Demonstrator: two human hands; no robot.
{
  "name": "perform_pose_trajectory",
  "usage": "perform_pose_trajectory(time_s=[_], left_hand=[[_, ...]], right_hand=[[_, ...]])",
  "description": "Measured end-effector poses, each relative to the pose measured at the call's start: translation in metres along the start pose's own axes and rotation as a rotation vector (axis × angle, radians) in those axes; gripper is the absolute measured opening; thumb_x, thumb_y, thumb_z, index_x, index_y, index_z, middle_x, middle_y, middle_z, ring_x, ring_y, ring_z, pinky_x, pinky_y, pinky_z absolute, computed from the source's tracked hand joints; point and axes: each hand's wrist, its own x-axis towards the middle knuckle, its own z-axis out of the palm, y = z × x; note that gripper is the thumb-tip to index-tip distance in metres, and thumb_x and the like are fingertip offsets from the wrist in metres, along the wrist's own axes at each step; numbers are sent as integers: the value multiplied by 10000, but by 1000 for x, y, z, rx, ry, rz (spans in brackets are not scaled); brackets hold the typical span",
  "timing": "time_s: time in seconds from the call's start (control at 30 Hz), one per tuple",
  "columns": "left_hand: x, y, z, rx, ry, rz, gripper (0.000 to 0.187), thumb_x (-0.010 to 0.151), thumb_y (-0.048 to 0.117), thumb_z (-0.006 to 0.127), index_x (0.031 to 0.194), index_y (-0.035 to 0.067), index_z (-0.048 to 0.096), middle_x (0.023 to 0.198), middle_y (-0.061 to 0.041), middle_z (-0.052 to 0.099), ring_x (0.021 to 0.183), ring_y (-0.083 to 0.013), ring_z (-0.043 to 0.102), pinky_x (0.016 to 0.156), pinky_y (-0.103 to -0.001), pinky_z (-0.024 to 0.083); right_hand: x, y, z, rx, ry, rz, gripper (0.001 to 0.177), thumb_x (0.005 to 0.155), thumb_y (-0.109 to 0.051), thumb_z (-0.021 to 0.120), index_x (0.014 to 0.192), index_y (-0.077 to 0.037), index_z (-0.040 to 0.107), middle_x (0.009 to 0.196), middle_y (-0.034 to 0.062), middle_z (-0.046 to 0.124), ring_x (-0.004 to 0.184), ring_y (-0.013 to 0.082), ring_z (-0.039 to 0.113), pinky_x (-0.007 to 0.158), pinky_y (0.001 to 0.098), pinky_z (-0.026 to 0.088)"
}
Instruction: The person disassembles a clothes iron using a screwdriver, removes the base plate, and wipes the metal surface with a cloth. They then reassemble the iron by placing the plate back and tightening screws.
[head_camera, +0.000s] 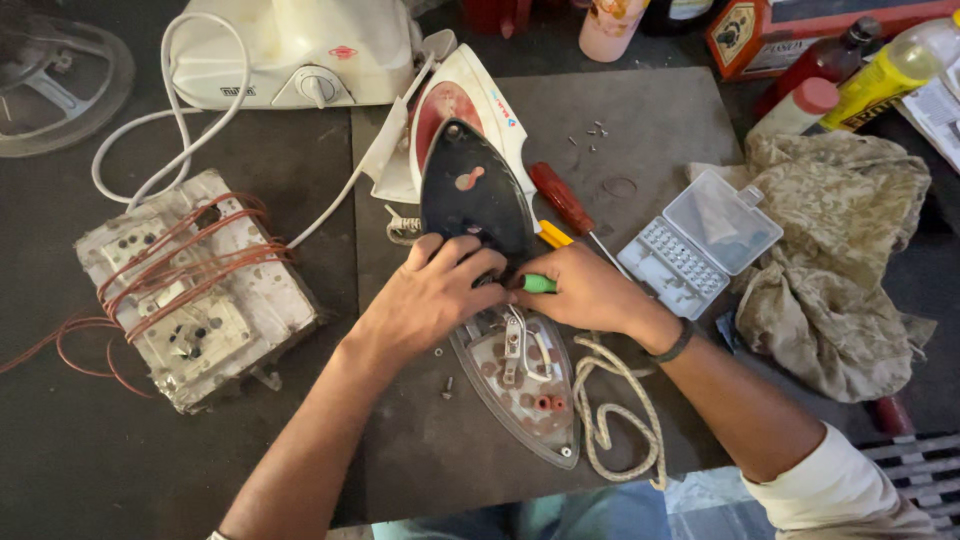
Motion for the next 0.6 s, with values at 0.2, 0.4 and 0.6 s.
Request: perform_pose_trajectory(time_s=[0.2,0.4,0.6], left_hand=[[2,-1,0,-2,-50,-36,259,908,237,579,1117,262,731,1293,16,603,1304,-237,508,1090,-429,357],[-1,-1,-1,3,-25,-33,275,913,226,582,1152,238,719,1300,33,606,1313,-198,514,1114,-411,355],[-3,-6,0,-3,-15,1,285,906,233,594,1163,203,715,1288,19,607,1295,-199,516,1116,-414,349]], right_hand=[[0,-1,1,-6,7,50,215,853,-236,778,999,-78,794,854,109,789,750,196,770,718,321,564],[-1,-8,1,-41,26,65,208,841,-250,790,972,-89,798,836,96,789,732,192,767,696,323,564],[-2,-8,1,-83,45,55,217,842,-278,798,961,-97,794,797,106,771,707,224,756,671,336,559]])
